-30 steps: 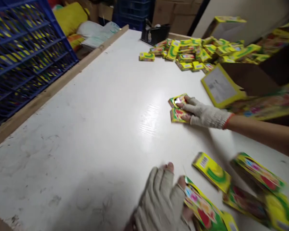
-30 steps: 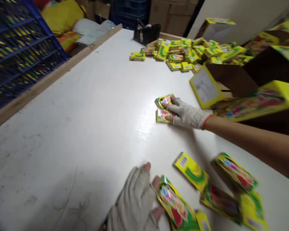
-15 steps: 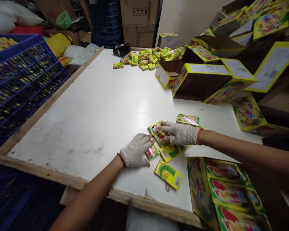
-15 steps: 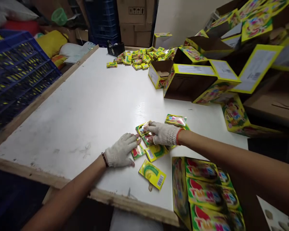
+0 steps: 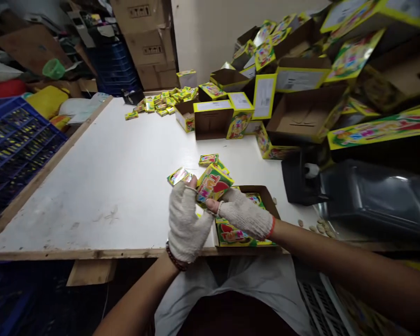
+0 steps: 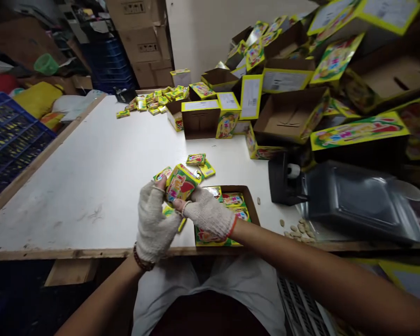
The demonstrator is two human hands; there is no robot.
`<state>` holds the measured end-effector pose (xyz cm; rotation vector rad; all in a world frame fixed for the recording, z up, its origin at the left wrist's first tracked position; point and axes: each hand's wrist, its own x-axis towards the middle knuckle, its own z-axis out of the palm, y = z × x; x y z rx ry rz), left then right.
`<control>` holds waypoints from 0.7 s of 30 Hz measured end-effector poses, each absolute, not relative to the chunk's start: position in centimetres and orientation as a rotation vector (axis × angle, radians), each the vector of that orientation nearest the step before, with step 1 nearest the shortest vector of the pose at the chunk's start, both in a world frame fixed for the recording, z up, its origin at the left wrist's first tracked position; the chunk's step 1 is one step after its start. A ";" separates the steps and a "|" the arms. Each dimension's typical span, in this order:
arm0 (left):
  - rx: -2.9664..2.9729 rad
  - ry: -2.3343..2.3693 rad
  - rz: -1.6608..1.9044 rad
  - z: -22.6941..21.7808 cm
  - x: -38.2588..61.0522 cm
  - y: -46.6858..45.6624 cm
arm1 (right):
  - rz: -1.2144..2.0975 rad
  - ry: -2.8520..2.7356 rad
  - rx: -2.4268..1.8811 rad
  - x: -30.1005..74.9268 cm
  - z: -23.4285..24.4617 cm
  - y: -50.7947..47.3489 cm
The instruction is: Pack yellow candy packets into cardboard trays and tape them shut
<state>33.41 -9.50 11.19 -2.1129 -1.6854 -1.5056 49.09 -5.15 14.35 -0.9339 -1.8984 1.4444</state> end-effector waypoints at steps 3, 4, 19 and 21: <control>-2.238 -1.680 -1.489 10.9 37.7 -10.7 | 1.274 -1.890 -1.046 53.9 16.2 -5.3; -2.326 -1.662 -1.436 10.4 38.5 -11.4 | 1.198 -1.974 -1.098 56.0 16.8 -4.9; -2.675 -1.947 -0.424 2.7 28.6 -9.9 | 1.059 -3.463 -1.564 57.0 12.0 0.0; -2.711 -2.009 -0.057 2.4 27.4 -9.0 | 1.113 -3.465 -1.550 57.4 11.6 -0.1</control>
